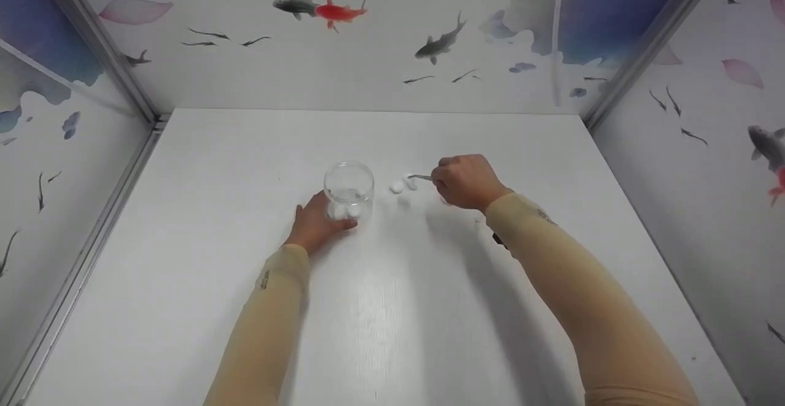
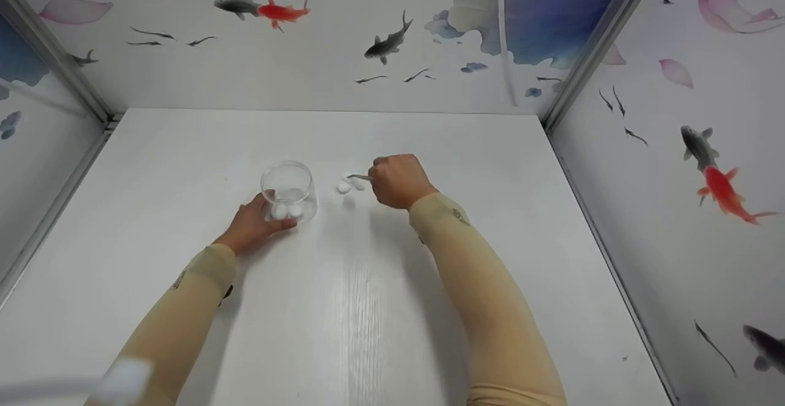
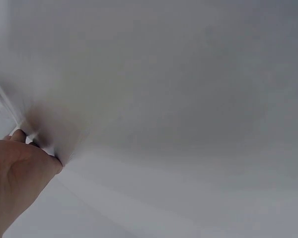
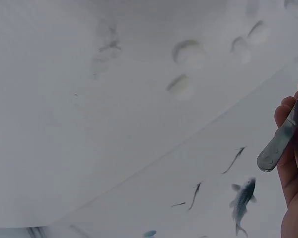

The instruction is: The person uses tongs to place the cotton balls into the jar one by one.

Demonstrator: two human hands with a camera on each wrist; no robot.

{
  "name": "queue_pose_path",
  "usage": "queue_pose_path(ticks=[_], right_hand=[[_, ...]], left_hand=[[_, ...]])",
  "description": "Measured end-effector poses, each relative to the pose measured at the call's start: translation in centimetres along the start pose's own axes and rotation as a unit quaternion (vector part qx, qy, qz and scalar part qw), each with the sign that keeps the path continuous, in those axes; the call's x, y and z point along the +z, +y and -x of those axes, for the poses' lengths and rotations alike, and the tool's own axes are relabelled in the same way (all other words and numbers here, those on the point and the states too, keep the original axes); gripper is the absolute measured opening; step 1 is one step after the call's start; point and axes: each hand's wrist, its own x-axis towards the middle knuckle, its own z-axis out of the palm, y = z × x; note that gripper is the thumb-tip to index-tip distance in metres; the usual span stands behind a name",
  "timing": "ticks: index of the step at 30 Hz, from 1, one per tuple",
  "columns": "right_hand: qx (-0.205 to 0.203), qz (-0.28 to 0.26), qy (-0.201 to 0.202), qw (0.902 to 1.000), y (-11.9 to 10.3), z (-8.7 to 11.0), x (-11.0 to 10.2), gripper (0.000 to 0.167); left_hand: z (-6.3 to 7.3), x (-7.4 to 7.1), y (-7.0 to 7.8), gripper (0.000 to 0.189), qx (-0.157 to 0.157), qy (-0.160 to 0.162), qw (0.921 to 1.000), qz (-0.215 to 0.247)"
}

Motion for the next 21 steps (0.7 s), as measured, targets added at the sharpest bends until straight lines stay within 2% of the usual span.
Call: queue_pose_path(ticks=[8, 14, 21], right_hand=[[-0.028, 0.01, 0.031, 0.9991, -2.8, -3.8, -1.7, 0.015], [-0.059, 0.008, 0.034, 0.9976, -5.1, -5.4, -0.9, 0.014], [-0.084, 0.008, 0.022, 0.9961, -6.1, -5.9, 0.5, 0.014]], left_hand=[[0.0, 0.0, 0.3, 0.1, -0.009, 0.002, 0.9999, -0.008], [0.0, -0.1, 0.4, 0.099, -0.008, 0.003, 0.9999, -0.008], [0.0, -0.1, 0.4, 0.099, -0.009, 0.003, 0.9999, -0.004]])
